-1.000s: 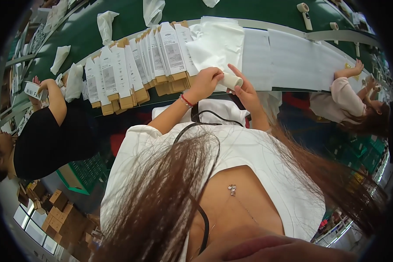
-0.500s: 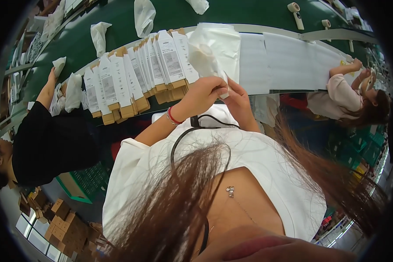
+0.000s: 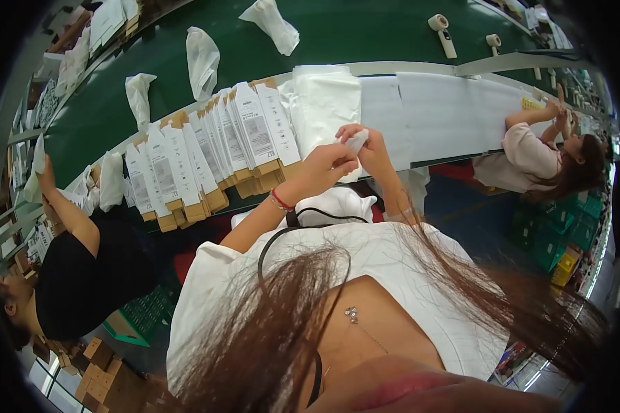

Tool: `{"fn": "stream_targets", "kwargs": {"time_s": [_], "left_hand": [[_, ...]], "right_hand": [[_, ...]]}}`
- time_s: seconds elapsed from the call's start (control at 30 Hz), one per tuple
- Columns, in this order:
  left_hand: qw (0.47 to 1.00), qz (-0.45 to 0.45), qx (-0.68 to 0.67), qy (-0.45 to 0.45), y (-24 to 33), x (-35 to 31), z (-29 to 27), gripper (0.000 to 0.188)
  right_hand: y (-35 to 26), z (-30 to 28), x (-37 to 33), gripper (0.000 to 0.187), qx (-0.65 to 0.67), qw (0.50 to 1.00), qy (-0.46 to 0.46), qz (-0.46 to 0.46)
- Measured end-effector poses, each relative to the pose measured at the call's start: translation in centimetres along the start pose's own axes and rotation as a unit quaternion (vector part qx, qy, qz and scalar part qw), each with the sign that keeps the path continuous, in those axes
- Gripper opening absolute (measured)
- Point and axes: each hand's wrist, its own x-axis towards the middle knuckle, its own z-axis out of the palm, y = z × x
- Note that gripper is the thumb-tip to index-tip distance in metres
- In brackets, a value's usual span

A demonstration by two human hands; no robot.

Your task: Packaging small electronic products into plastic bags and organizing them with shipping labels on an assembly line.

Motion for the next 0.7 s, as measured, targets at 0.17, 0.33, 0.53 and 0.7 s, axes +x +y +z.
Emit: {"fn": "stream_targets", "kwargs": {"time_s": [0.17, 0.33, 0.53, 0.7], "left_hand": [[0.962, -0.024, 0.269, -0.048, -10.8, 0.7, -0.2, 0.007], [0.903, 0.05, 0.424, -0.048, -14.5, 0.1, 0.7, 0.01], [0.912, 0.032, 0.406, -0.044, -13.6, 0.1, 0.5, 0.014], [0.929, 0.009, 0.367, -0.049, -14.1, 0.4, 0.6, 0.011]], "right_hand": [[-1.5, -1.9, 9.0, 0.029, -0.206, 0.972, 0.037, -0.103], [1.6, -4.6, 15.7, 0.039, -0.252, 0.963, -0.021, -0.093], [5.4, -12.4, 18.2, 0.053, -0.368, 0.916, -0.147, -0.06], [13.1, -19.3, 19.8, 0.065, -0.319, 0.938, -0.135, 0.0]]}}
